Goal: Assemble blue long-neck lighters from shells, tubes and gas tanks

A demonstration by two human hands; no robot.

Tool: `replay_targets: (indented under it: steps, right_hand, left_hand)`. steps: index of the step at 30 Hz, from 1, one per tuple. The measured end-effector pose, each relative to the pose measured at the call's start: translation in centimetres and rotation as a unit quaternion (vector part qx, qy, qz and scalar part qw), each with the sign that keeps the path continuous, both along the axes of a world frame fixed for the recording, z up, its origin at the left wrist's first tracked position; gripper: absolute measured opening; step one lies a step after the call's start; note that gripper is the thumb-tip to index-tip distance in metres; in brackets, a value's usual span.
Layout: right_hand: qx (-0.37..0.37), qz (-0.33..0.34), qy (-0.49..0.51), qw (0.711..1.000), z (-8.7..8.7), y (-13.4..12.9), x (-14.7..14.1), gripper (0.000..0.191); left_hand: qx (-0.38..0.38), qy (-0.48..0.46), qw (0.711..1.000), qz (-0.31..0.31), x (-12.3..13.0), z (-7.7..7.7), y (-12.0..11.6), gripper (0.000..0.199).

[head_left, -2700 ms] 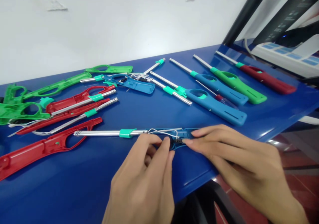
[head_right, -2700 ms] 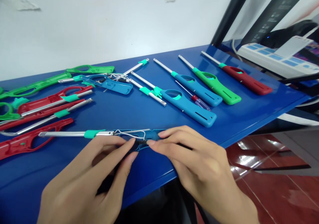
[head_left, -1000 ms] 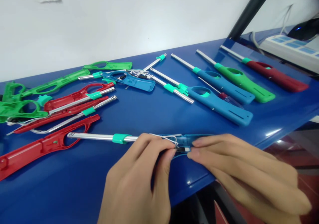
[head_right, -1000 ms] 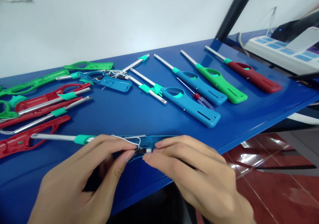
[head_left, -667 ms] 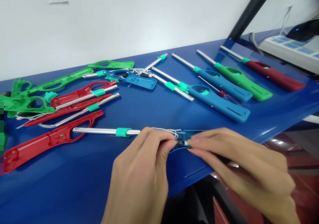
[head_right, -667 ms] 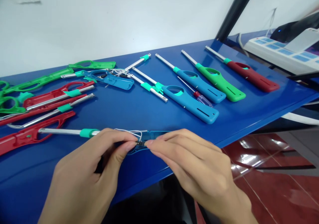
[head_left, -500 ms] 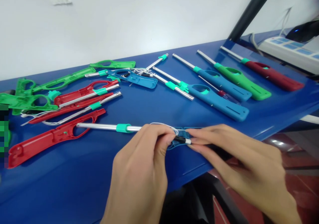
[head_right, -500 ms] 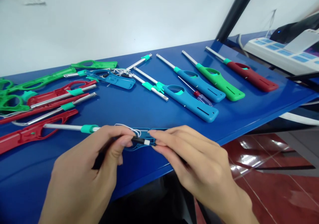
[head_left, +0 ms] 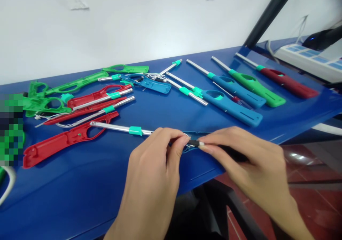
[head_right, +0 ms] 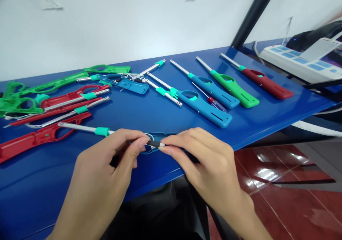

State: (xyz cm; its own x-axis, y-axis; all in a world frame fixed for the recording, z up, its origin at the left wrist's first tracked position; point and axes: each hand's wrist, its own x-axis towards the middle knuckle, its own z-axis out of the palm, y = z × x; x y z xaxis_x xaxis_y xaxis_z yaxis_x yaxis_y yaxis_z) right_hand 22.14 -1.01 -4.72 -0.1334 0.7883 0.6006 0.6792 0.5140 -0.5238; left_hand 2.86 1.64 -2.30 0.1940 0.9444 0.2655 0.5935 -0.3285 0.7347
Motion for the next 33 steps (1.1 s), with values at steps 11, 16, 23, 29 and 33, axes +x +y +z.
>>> replay_targets:
  steps: [11, 16, 23, 29, 33]
  right_hand:
    - [-0.003, -0.021, -0.013, 1.0, 0.2, -0.2, -0.1, 0.011]
    - [-0.003, -0.035, -0.019, 0.999, 0.2, -0.1, -0.2, 0.01]
    - [-0.01, -0.041, -0.019, 0.999, 0.2, -0.2, -0.1, 0.011]
    - [-0.005, -0.043, -0.013, 0.999, 0.3, -0.3, -0.1, 0.012]
    - [-0.004, -0.047, -0.012, 0.999, 0.4, -0.4, -0.1, 0.014]
  left_hand:
    - [0.028, -0.007, 0.999, -0.021, 0.0, -0.1, -0.3, 0.018]
    - [0.047, 0.006, 0.999, -0.025, 0.0, -0.3, -0.6, 0.019]
    - [0.094, 0.018, 0.995, -0.009, 0.0, -0.3, -1.2, 0.024]
    - [0.111, 0.023, 0.994, -0.003, 0.0, -0.3, -1.2, 0.024]
    - [0.119, 0.023, 0.992, -0.018, 0.0, -0.4, -1.2, 0.023]
